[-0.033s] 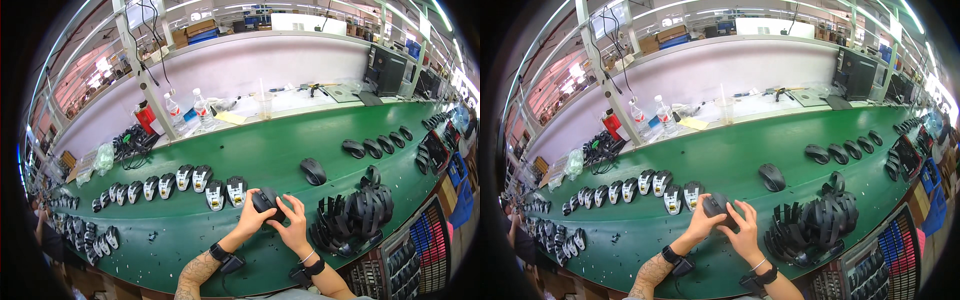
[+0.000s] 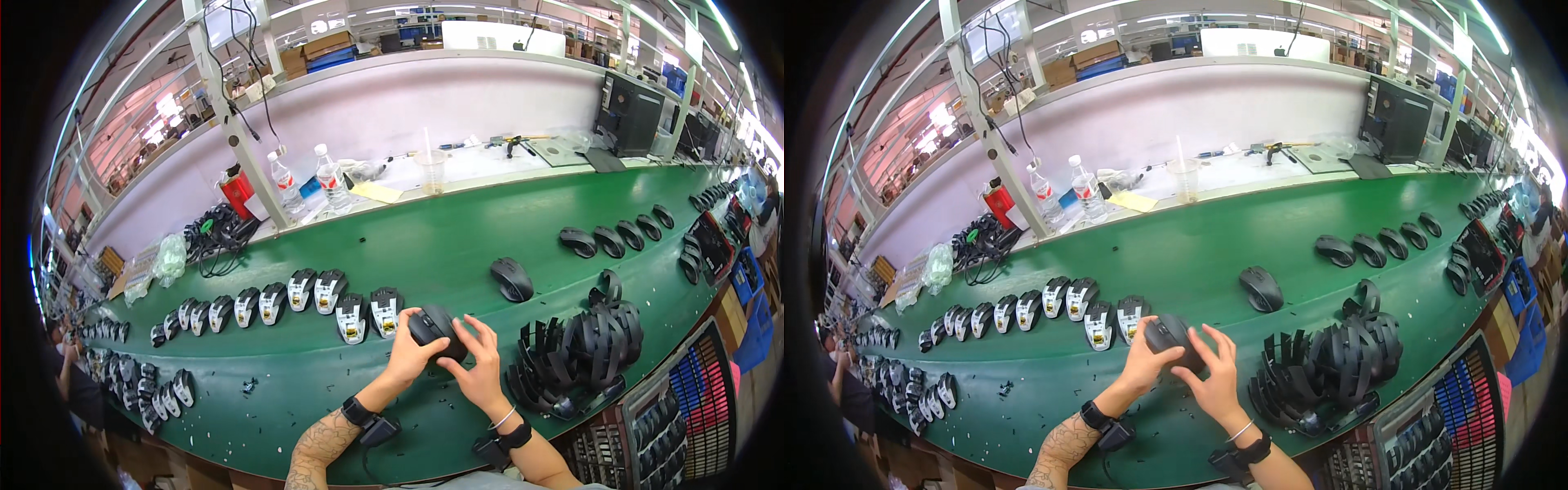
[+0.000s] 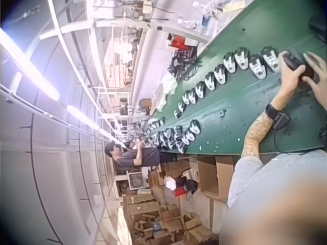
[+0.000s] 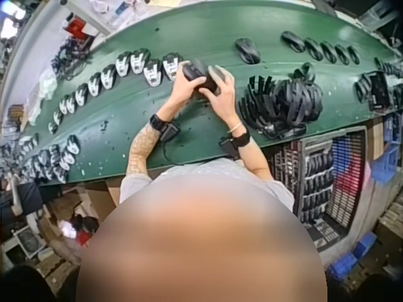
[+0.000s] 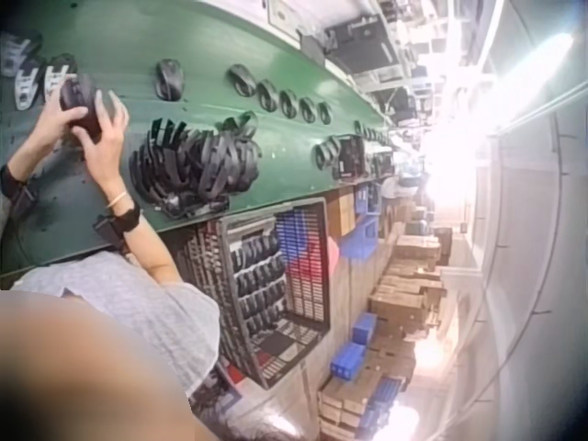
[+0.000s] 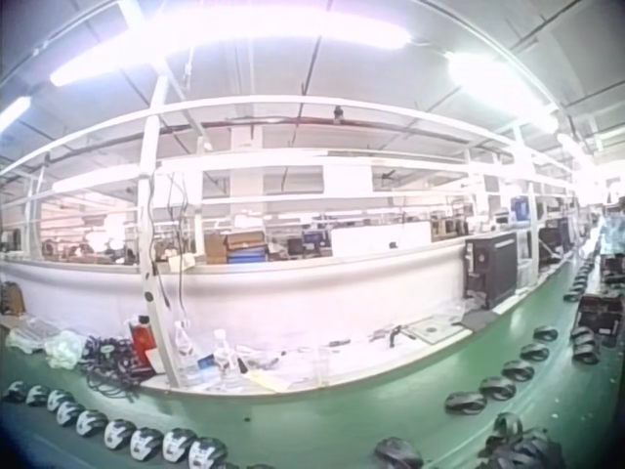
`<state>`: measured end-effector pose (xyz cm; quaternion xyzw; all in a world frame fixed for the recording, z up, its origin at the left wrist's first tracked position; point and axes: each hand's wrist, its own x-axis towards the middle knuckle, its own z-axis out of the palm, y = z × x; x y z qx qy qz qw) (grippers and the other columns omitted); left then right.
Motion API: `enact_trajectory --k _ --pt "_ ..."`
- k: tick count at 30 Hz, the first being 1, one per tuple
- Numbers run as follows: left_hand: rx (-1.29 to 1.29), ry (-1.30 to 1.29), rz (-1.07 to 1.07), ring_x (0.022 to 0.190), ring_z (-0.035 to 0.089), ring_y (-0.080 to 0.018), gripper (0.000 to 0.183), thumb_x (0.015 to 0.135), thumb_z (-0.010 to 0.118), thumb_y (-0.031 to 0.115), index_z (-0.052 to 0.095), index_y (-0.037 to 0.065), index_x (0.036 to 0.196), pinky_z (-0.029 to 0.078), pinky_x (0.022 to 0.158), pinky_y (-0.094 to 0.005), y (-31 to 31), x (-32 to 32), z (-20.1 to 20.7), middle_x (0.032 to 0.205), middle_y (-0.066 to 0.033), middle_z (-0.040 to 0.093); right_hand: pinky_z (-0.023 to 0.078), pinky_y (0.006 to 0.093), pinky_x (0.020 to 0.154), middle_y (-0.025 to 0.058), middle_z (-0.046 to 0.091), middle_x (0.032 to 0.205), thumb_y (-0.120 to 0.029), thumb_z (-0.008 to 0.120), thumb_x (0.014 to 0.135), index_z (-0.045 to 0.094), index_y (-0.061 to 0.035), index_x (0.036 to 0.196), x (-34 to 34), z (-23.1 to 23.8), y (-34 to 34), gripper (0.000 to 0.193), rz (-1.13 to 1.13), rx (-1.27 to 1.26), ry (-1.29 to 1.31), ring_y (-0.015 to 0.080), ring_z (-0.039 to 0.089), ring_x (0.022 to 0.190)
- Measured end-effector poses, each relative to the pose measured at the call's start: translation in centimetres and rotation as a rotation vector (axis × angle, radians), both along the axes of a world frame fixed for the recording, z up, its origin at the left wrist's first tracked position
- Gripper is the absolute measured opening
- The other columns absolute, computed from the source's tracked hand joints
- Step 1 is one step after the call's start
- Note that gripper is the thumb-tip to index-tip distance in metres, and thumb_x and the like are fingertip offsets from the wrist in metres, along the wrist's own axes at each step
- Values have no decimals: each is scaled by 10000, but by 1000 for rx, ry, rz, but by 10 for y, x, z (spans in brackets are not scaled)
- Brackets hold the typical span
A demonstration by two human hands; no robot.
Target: The person assembles computer mouse parts by hand at a green workbench. They repeatedly pick up a mouse shell, attach a side panel, and place the assembled unit on the table or into a crate. The person also moves a crate and handles multiple mouse components throughout the clip.
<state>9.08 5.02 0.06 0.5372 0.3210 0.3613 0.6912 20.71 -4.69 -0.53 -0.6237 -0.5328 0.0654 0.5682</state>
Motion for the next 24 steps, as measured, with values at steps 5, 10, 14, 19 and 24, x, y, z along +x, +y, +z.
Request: enact_trajectory --k 5,10,14,19,24 --pt "-91 -231 85 989 574 -173 606 731 718 -40 368 50 1218 478 893 -332 8 -3 -6 1064 -75 540 472 277 838 62 626 973 -176 594 927 588 22 1113 11 -40 7 272 309 -169 931 146 599 914" --pt "-111 -292 72 975 576 -161 587 739 699 -59 377 53 1217 481 876 -327 1 -3 -1 1059 -61 547 466 242 727 12 613 814 -208 600 931 585 -17 863 10 -40 7 203 378 -39 1030 87 562 754" --pt "-146 -302 63 960 585 -162 519 752 672 -61 412 48 1188 486 871 -329 -2 -2 3 1039 -56 559 456 232 712 8 609 786 -214 622 918 587 -24 823 8 -40 7 215 349 4 1032 81 554 732" --pt "-297 -266 39 930 608 -167 255 870 588 145 525 63 1102 490 853 -318 11 -9 -4 977 -30 604 453 227 693 5 613 759 -194 637 907 599 -19 807 10 -39 8 206 308 -31 970 78 553 702" --pt "-459 -160 112 827 634 -144 316 923 493 348 624 63 966 509 748 -339 33 -15 -1 902 -36 659 453 218 669 6 622 757 -177 622 916 611 -7 841 14 -35 7 185 302 -85 858 72 560 698"
